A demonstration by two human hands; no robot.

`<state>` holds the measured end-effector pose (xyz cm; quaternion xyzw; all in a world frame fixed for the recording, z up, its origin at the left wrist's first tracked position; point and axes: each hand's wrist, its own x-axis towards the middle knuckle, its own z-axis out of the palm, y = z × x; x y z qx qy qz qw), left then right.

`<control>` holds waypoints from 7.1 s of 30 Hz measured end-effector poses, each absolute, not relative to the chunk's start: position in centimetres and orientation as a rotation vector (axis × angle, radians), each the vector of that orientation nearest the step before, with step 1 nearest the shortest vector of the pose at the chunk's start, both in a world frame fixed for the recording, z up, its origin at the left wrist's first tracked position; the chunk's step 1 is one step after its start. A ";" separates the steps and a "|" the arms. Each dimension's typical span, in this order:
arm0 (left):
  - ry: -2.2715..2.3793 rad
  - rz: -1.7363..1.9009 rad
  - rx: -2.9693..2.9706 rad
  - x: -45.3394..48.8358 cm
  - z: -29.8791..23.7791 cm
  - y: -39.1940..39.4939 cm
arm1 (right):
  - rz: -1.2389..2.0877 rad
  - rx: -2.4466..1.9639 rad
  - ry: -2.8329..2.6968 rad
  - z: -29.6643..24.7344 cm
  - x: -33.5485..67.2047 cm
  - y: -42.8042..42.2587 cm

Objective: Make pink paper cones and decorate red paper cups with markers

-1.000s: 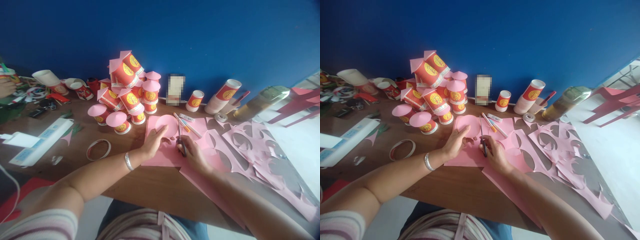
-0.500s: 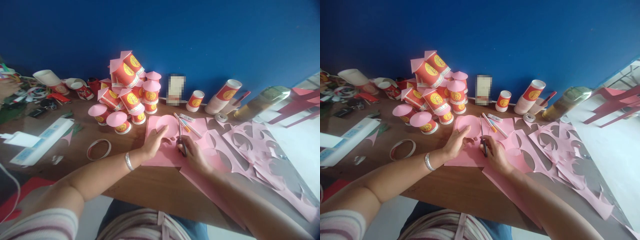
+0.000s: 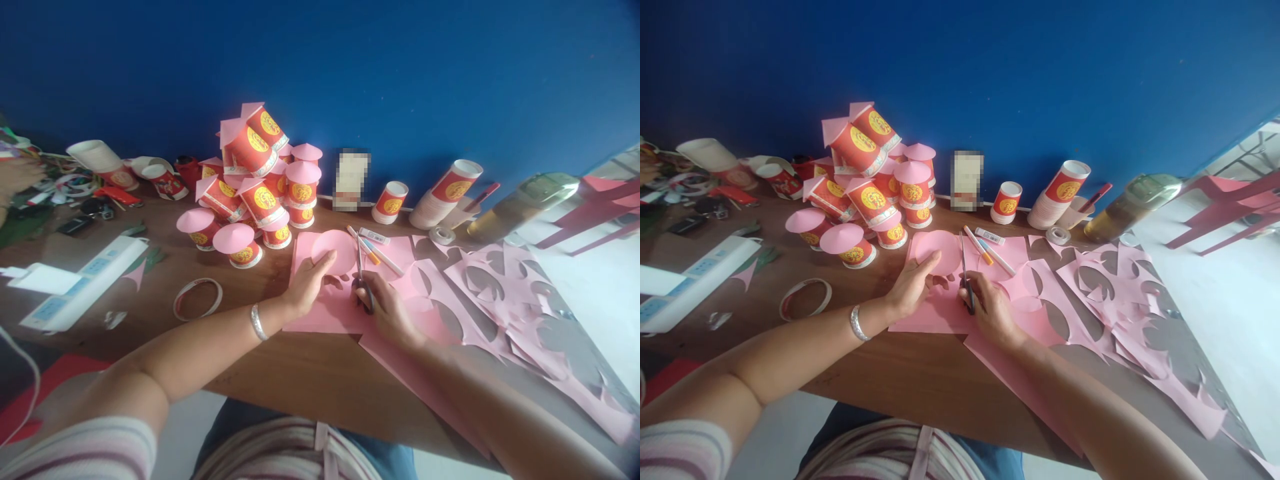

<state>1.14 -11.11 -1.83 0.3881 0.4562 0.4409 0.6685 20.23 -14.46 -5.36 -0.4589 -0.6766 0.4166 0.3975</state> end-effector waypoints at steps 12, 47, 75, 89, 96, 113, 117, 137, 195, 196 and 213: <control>1.002 0.990 0.909 1.0 -2.2 -11.0 | 1.072 -1.183 -1.648 -5.1 20.2 -14.5; 1.013 0.986 0.897 1.0 -2.2 -11.0 | 1.070 -1.194 -1.637 -4.4 19.8 -14.6; 0.993 0.962 1.323 0.8 -1.8 -11.0 | 1.338 -1.077 -1.115 -3.6 20.5 -12.9; 0.973 1.038 1.343 0.6 -2.5 -10.6 | 1.388 -1.059 -1.060 -3.9 20.8 -12.5; 0.867 1.424 1.891 -0.1 -2.7 -9.5 | 1.446 -0.915 -0.981 -4.3 20.9 -12.2; 0.912 1.343 1.747 -0.3 -2.9 -9.7 | 1.395 -0.981 -1.075 -2.9 20.8 -12.8; 0.928 1.053 1.474 -0.3 -2.6 -9.8 | 1.349 -1.000 -1.099 -3.1 20.9 -12.6; 1.101 1.202 1.209 -0.8 -2.4 -8.5 | 1.079 -1.111 -1.489 -4.3 22.6 -12.4; 1.098 1.233 1.349 -0.8 -2.5 -8.3 | 1.026 -1.289 -1.821 -4.6 23.1 -12.4; 1.102 1.231 1.343 -0.8 -2.4 -8.3 | 1.025 -1.287 -1.824 -4.5 23.1 -12.4; 1.097 1.245 1.401 -0.9 -2.8 -8.2 | 1.009 -1.316 -1.856 -4.0 22.8 -12.5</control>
